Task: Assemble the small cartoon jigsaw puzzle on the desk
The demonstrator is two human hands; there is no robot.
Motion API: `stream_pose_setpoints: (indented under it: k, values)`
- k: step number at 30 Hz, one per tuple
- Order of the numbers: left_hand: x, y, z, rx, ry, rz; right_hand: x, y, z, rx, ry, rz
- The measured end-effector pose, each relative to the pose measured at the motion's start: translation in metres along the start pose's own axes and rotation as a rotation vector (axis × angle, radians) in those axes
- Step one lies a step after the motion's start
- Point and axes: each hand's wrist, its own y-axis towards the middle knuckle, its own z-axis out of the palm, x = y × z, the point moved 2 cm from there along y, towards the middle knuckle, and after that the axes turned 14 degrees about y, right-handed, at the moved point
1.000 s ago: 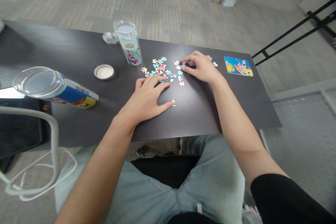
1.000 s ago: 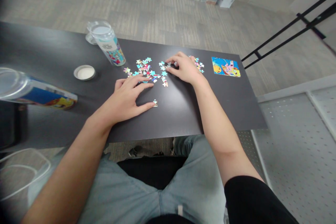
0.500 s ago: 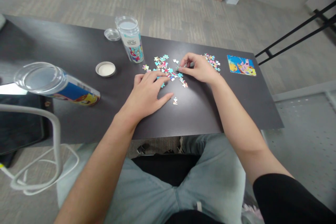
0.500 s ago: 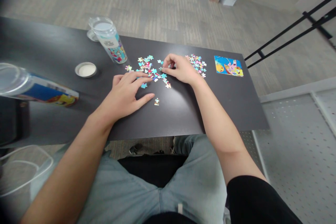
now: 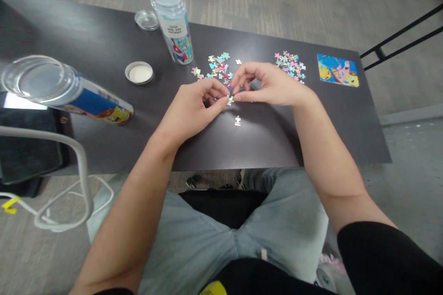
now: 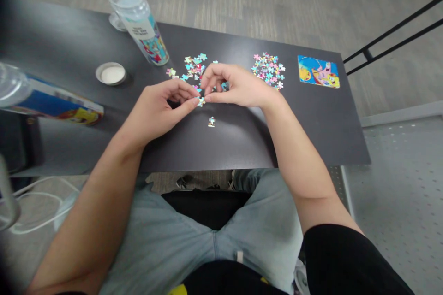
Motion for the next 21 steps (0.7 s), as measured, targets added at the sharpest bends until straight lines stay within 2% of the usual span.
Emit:
stream_pose_setpoints:
  k: [4,7,15,21]
  values:
    - [-0.002,-0.003,0.001,0.111,-0.005,-0.038,0.003,-0.009,-0.012,0.103,-0.308,0.042]
    - [-0.002,-0.003,0.001,0.161,0.034,-0.039,0.004,-0.012,-0.012,0.119,-0.409,0.09]
    - [-0.007,-0.001,-0.003,0.283,0.154,0.01,0.013,-0.007,0.001,-0.023,-0.257,0.242]
    - [-0.008,-0.001,0.0,0.281,0.219,0.013,0.012,-0.006,0.001,-0.016,-0.277,0.242]
